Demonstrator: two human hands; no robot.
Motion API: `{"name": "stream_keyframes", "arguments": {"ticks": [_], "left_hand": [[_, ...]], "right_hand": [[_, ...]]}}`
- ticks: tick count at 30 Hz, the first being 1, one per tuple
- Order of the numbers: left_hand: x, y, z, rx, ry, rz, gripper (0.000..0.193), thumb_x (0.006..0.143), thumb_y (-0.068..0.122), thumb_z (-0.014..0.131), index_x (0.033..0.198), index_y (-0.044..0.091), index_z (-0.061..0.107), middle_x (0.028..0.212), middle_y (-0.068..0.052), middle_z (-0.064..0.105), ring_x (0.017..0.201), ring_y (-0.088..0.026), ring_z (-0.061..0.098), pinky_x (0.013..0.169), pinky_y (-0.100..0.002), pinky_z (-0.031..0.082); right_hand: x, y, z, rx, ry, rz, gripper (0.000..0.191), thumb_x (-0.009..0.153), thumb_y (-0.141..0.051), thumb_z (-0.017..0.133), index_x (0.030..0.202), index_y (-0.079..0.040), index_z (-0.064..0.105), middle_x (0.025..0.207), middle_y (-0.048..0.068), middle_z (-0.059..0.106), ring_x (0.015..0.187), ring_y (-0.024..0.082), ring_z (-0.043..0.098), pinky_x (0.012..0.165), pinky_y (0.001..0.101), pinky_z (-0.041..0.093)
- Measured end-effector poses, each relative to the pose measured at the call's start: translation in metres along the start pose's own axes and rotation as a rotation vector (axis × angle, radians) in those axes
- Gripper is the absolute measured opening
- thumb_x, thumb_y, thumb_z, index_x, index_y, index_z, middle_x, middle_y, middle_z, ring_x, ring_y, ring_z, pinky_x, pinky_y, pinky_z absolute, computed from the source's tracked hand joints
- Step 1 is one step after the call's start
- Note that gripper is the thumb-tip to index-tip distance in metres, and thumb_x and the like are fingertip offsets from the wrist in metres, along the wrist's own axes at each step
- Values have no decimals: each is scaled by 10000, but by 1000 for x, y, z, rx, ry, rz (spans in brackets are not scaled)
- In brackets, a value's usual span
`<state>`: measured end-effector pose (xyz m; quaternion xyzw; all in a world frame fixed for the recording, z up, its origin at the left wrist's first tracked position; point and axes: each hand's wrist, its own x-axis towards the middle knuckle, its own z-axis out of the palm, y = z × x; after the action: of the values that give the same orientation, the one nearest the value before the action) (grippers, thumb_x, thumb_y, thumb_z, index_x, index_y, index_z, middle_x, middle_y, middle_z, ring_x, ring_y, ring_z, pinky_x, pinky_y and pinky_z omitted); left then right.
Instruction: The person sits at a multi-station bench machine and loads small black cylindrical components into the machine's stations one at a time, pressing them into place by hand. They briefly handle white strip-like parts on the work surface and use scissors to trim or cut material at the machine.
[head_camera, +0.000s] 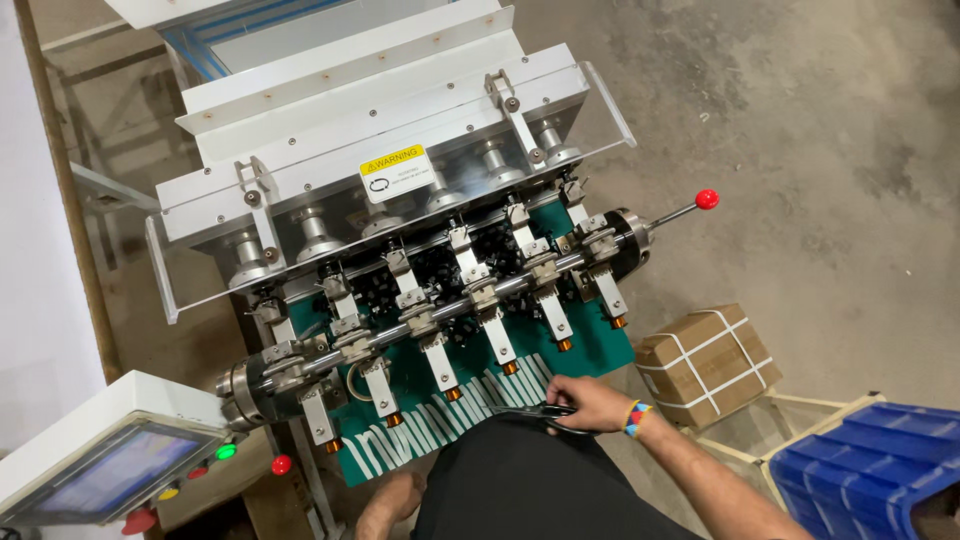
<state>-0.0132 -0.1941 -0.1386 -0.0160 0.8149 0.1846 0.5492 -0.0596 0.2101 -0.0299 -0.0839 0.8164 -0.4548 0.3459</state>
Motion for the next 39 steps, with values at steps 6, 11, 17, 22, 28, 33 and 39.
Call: {"name": "stream_keyframes", "arguments": {"ticks": [6,11,17,22,28,33,39], "left_hand": [[-54,142,-73,-272,-80,415,296,998,309,592,1095,92,768,940,-53,782,844,-150,714,810,-342,571],[-92,295,-141,-390,376,806,307,989,323,624,1065,59,760,958,-63,758,805,-194,714,720,-347,577],[-33,421,-192,-337,1088,758,241,949,280,679,990,61,771,992,-143,743,904,-343,703,792,-434,557],[19,450,-203,-225,1049,437,302,861,366,751,828,66,755,932,-153,712,872,-371,688,740,-490,538],[30,456,-196,-258,1099,424,177,862,252,703,829,79,711,924,-141,699,862,-372,688,750,-501,545],[13,463,-198,-205,1347,506,138,972,175,638,990,39,648,1036,-148,662,825,-378,677,690,-481,551],[8,482,-190,-118,1421,645,102,944,101,663,969,21,605,981,-139,650,779,-328,689,648,-430,572]], "right_hand": [[-62,-48,-170,98,-150,-111,325,832,-148,836,1042,-76,598,773,-3,667,716,80,592,631,274,497],[-88,-86,-299,-335,177,-136,691,639,-370,889,1197,-114,571,950,58,661,794,188,654,705,339,552],[-11,-73,-383,-678,71,-107,762,638,-546,846,1168,-68,579,1103,132,686,1033,301,678,854,420,544],[54,-39,-370,-694,-100,-184,796,653,-579,837,1184,-51,568,1105,141,686,1006,296,686,852,409,547],[78,-36,-361,-650,-161,-246,564,715,-428,812,1107,-100,574,912,125,715,852,314,697,745,446,538],[63,-51,-359,-621,-183,-271,440,745,-318,792,1062,-120,560,798,111,710,773,333,693,683,461,524],[19,-65,-372,-649,-190,-276,412,751,-315,784,1056,-136,572,845,99,717,812,335,697,689,463,521]]}}
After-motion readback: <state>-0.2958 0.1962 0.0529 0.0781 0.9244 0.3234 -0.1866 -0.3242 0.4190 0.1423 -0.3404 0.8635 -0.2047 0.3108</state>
